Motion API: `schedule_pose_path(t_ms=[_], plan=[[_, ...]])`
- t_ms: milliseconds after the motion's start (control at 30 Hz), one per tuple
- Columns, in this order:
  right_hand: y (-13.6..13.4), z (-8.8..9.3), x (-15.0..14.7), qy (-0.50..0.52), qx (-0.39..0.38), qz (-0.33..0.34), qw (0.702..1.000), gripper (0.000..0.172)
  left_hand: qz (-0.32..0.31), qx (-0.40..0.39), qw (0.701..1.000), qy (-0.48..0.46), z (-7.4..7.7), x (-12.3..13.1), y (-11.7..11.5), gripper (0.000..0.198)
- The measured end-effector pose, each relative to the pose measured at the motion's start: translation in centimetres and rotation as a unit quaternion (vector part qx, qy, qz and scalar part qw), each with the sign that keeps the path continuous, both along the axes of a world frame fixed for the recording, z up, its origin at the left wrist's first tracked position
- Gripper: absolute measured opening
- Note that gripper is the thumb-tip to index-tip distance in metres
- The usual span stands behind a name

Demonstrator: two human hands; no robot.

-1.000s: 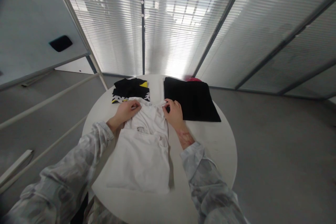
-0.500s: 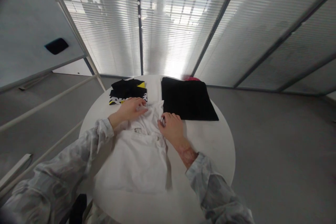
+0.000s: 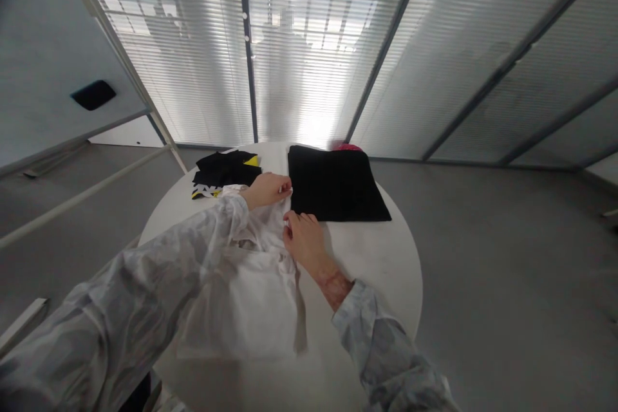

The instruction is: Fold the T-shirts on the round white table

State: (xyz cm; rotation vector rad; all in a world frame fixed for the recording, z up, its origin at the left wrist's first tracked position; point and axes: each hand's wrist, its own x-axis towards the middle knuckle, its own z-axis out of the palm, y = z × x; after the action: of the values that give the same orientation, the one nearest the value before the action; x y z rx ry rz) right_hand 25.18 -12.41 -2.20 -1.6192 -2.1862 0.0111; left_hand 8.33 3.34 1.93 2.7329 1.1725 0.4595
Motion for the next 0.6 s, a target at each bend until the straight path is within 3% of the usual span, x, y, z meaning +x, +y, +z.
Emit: schedule_pose_path(t_ms=[167, 300, 433, 600], plan=[[-0.3, 0.6, -0.3, -0.029, -0.027, -0.005, 0.999, 0.023, 0.09, -0.046, 0.992, -0.082, -0.1, 1.1, 0.4, 0.02], [-0.3, 0.6, -0.3, -0.03, -0.019, -0.003, 0.999, 0.022, 0.184, -0.156, 0.951, -0.195, -1.0, 2.3, 1.0, 0.026], [-0.1, 0.5, -0.2, -0.035, -0.022, -0.011, 0.999, 0.021, 0.184, -0.172, 0.942, -0.223, -2.5, 2.9, 1.1, 0.022], [-0.1, 0.7, 0.0, -0.045, -0.025, -0.036, 0.998, 0.02, 0.154, -0.122, 0.949, -0.245, -4.4, 2.6, 0.4, 0.017]])
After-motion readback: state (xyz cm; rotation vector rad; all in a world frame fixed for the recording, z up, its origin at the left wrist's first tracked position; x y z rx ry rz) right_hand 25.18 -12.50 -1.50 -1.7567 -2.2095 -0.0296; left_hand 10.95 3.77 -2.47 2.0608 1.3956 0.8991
